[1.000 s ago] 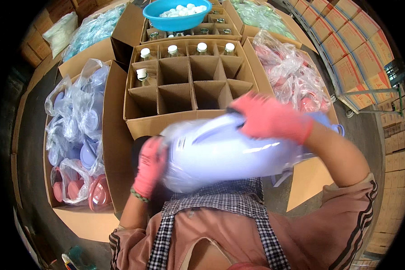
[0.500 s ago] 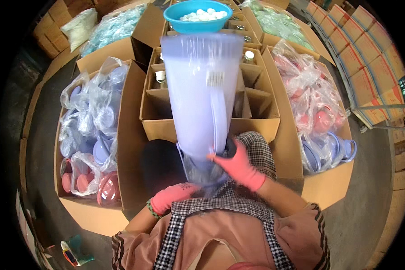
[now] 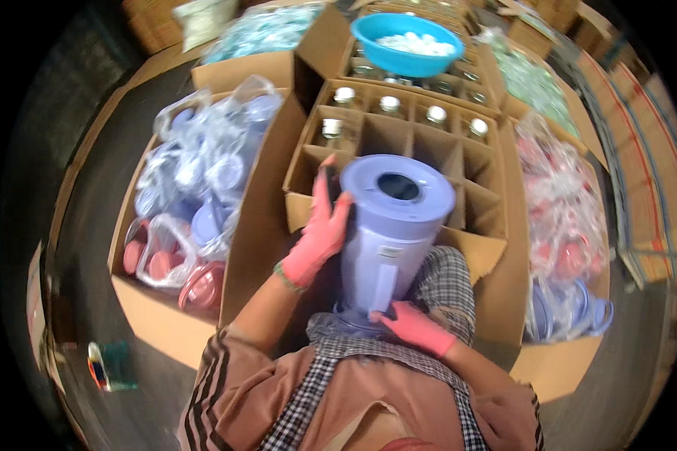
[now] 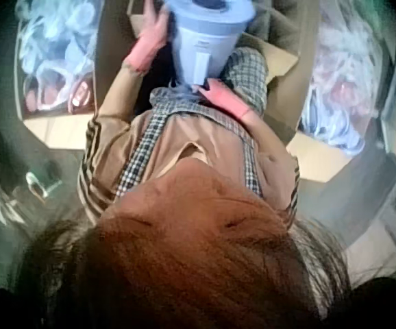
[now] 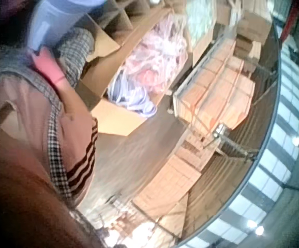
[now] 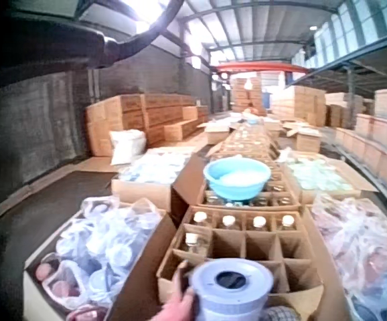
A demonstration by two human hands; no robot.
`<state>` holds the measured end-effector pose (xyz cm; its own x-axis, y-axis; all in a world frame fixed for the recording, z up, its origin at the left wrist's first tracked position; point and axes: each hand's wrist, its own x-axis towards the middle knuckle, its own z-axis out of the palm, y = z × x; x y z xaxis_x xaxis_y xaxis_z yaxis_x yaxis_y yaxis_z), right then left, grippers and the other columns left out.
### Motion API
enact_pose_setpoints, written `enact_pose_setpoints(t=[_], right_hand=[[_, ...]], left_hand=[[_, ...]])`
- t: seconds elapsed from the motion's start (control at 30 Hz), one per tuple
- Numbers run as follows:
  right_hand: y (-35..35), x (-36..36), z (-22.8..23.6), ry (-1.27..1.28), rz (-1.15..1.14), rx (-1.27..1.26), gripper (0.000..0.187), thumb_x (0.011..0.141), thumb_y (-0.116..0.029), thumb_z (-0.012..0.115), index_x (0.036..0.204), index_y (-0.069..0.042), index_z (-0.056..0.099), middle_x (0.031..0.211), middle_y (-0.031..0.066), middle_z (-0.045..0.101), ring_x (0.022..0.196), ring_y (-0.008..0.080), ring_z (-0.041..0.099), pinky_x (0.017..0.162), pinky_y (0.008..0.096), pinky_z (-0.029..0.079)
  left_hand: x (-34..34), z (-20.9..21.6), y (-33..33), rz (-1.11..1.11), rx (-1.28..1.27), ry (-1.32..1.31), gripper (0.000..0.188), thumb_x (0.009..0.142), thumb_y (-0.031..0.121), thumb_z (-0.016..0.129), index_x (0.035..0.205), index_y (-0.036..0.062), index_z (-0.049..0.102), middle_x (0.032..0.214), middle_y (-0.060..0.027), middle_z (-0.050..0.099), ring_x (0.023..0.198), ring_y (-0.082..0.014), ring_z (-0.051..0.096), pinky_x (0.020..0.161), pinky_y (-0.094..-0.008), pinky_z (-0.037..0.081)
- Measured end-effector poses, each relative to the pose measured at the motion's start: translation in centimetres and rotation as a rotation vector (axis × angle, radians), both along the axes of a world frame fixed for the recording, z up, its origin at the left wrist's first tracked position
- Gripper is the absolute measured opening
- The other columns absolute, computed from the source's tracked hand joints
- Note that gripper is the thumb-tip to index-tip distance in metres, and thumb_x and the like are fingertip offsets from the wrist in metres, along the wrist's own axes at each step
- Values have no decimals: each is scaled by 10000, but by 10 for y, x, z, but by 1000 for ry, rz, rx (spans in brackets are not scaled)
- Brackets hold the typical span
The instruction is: The person assembles and packs plastic pitchers into cardboard boxes. They pick up a pitcher, insert a metal inner liner, place a lid on top, and then wrap the assembled unit in a clear plastic bag before placing it into a box.
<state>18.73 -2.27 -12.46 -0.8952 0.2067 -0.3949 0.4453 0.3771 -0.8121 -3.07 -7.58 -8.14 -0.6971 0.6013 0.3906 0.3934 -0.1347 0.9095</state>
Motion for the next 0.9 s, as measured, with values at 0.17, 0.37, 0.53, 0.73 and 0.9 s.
enact_pose_setpoints(t=[0.17,0.37,0.53,0.73,0.9], right_hand=[[17,2,20,-136,10,275,405,801,-350,536,954,24,564,892,204,588,867,340,560,768,376,425],[117,-43,42,851,-658,-1,490,857,-425,425,1109,-5,442,996,61,515,930,172,486,845,327,377],[166,-87,13,595,-788,-820,620,860,-520,341,1216,-12,338,1078,98,487,968,207,491,860,344,396],[104,-88,23,810,-706,-57,675,855,-556,300,1185,30,357,1147,130,464,1047,221,450,924,346,336],[153,-85,9,667,-893,-532,551,880,-440,376,1206,4,365,1170,119,439,1059,198,429,936,315,309]], left_hand=[[-34,-18,53,-334,-41,-65,273,870,215,422,966,-1,560,1114,-104,500,1009,-218,473,906,-313,331],[2,-16,55,-34,11,113,311,816,272,496,919,-21,513,1115,-221,453,1003,-348,447,886,-368,343],[66,56,28,35,-272,606,484,671,338,615,978,-4,461,1143,-302,344,1034,-505,325,867,-581,266],[-14,-11,47,69,-105,136,388,768,264,514,1033,-16,462,1103,-245,416,998,-366,432,856,-387,361],[4,22,39,9,-49,363,350,688,177,566,976,0,477,1160,-243,364,1083,-388,359,874,-376,353]])
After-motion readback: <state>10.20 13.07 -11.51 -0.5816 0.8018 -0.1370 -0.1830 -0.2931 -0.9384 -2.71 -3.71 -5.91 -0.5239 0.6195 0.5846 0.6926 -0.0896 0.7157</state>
